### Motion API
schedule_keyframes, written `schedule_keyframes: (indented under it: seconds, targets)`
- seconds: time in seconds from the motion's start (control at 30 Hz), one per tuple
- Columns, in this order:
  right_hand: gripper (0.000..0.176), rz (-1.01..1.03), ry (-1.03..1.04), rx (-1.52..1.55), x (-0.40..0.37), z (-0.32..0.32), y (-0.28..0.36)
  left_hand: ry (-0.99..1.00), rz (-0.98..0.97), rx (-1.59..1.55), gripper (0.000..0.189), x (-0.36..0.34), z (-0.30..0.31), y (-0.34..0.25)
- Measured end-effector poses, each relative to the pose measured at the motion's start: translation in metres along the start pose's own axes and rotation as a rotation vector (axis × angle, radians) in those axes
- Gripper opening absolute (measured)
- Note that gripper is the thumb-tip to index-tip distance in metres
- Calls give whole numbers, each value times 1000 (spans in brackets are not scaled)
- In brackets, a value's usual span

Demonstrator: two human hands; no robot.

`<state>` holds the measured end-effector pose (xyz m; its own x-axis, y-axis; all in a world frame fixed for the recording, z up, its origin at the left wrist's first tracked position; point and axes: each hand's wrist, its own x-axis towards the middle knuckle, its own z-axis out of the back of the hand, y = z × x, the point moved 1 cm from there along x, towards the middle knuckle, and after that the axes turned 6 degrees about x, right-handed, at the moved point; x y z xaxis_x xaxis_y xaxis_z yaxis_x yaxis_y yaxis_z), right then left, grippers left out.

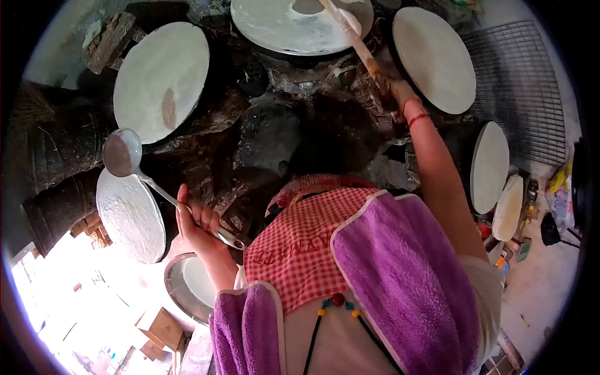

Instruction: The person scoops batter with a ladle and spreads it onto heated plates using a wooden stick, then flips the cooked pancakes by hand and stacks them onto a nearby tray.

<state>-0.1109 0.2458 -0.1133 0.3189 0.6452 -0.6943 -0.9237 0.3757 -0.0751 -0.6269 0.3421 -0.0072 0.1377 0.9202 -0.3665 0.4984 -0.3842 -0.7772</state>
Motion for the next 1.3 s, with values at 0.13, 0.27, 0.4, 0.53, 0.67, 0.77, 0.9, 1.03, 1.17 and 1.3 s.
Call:
schedule_keyframes:
  seconds: [0.13,0.27,0.4,0.53,0.67,0.77,0.9,1.03,1.17,1.3]
  targets:
    - [58,-335,-381,898,14,26,0,109,-10,0,38,-8,-26,7]
    - [70,-231,-266,1106,-78,36,51,107,39,-89,39,-13,-46,11]
    - [54,-240,-485,1171,-38,-70,17,110,53,-81,39,-17,-50,21]
    - [44,-279,-439,1419,28,-54,-24,61,80,-48,39,-21,-63,30]
    - [56,-351,-349,985,44,51,-14,122,118,-76,39,-22,-76,34]
    - [69,-233,-181,1263,193,25,-30,49,107,-8,39,-22,-85,33]
    - [56,-202,-326,1324,11,113,15,18,74,4,39,-23,-83,26]
    - [42,76,-621,1996,-16,59,4,48,-29,179,37,-27,-68,13]
    - [47,34,-685,1480,-13,51,95,-45,52,199,34,-9,-47,13]
    - [47,71,-397,1693,10,54,124,-75,19,222,34,4,-50,10]
